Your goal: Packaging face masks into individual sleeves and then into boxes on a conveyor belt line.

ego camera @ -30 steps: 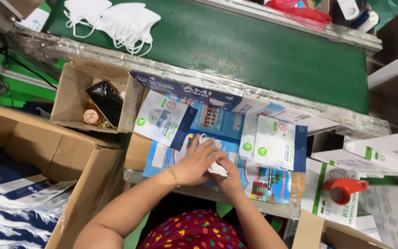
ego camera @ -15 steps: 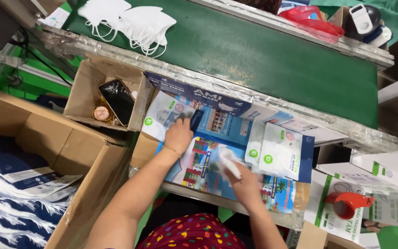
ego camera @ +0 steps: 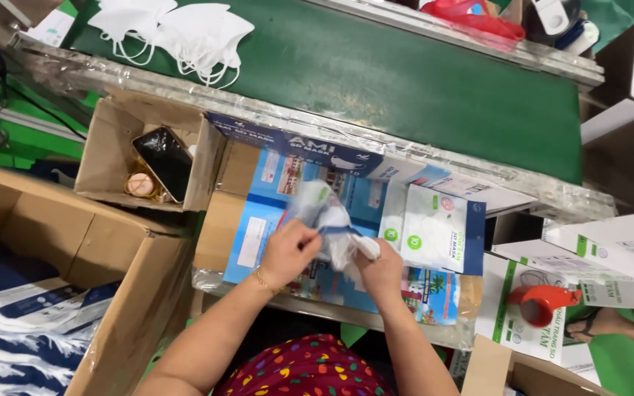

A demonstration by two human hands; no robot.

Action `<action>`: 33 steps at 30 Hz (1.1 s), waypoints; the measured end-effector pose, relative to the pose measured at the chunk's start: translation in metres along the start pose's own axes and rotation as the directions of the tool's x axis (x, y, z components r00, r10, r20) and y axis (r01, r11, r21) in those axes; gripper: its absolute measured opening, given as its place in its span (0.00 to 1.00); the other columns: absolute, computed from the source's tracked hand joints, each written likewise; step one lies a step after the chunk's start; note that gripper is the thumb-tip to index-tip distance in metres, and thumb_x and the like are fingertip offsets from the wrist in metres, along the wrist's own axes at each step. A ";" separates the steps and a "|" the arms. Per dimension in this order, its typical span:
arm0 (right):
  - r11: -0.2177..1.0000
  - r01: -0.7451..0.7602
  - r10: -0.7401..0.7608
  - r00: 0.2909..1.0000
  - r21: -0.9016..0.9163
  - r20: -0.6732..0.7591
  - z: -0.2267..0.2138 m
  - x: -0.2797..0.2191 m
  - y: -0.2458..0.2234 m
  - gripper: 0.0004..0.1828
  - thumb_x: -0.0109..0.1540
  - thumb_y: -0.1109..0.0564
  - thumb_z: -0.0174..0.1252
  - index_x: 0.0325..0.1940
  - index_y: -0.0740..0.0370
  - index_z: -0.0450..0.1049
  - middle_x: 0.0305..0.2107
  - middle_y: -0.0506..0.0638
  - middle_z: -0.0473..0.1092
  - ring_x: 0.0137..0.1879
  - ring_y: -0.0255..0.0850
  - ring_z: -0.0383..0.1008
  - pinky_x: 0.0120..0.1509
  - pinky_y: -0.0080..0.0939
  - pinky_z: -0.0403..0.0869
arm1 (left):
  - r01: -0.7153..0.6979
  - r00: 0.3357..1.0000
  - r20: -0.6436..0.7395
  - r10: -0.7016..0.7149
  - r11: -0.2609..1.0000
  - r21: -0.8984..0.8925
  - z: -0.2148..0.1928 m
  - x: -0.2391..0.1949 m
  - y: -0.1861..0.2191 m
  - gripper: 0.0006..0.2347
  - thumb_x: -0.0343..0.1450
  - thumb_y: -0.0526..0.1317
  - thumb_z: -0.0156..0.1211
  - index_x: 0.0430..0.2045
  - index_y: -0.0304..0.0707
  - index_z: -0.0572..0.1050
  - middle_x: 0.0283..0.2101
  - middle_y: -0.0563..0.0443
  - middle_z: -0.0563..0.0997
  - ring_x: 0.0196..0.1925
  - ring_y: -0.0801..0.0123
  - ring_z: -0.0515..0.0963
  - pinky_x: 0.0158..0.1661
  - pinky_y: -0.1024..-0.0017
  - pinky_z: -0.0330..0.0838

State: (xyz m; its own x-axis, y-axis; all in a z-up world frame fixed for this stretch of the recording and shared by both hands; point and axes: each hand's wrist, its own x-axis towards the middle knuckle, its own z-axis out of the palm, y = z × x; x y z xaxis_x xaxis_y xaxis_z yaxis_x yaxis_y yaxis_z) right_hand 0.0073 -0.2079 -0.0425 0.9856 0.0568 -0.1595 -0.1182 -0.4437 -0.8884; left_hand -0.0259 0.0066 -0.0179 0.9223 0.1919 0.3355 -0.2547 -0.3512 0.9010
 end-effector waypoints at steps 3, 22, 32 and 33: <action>0.993 0.103 -0.107 0.991 -0.053 -0.078 -0.004 -0.009 -0.008 0.12 0.58 0.56 0.67 0.44 0.63 0.81 0.32 0.45 0.78 0.38 0.34 0.77 0.44 0.38 0.75 | -0.247 0.954 0.225 0.198 0.945 0.217 0.006 -0.009 0.004 0.06 0.70 0.39 0.65 0.27 0.38 0.76 0.29 0.48 0.76 0.29 0.59 0.78 0.32 0.66 0.72; 0.967 0.232 -0.150 0.850 -0.105 0.505 -0.029 -0.040 0.001 0.11 0.60 0.63 0.61 0.46 0.63 0.80 0.41 0.53 0.76 0.48 0.43 0.77 0.53 0.39 0.74 | -0.376 0.893 0.310 0.327 0.920 0.113 0.015 0.020 0.033 0.02 0.66 0.37 0.65 0.29 0.43 0.78 0.40 0.53 0.81 0.52 0.52 0.75 0.57 0.54 0.63; 0.974 0.228 -0.222 0.951 -0.003 0.214 -0.048 -0.036 -0.045 0.18 0.57 0.58 0.65 0.51 0.62 0.74 0.38 0.52 0.75 0.40 0.43 0.78 0.44 0.40 0.75 | -0.150 0.827 0.543 0.148 0.988 -0.041 0.005 0.033 0.049 0.06 0.69 0.39 0.62 0.33 0.36 0.77 0.34 0.42 0.78 0.39 0.46 0.77 0.39 0.56 0.71; 0.978 0.207 -0.203 0.957 0.002 0.209 -0.045 -0.035 -0.034 0.17 0.57 0.59 0.64 0.50 0.61 0.74 0.37 0.52 0.75 0.39 0.43 0.78 0.43 0.40 0.74 | -0.249 0.817 0.535 0.216 0.969 -0.011 0.008 0.030 0.048 0.05 0.69 0.38 0.61 0.31 0.36 0.78 0.33 0.43 0.78 0.38 0.46 0.77 0.38 0.55 0.70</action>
State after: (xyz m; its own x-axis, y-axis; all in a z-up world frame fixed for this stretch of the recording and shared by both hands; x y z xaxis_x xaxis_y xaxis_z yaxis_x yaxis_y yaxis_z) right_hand -0.0176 -0.2353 0.0128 0.9416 0.3310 -0.0621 0.0883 -0.4205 -0.9030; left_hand -0.0082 -0.0122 0.0333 0.8538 -0.4095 0.3213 -0.4793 -0.3775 0.7923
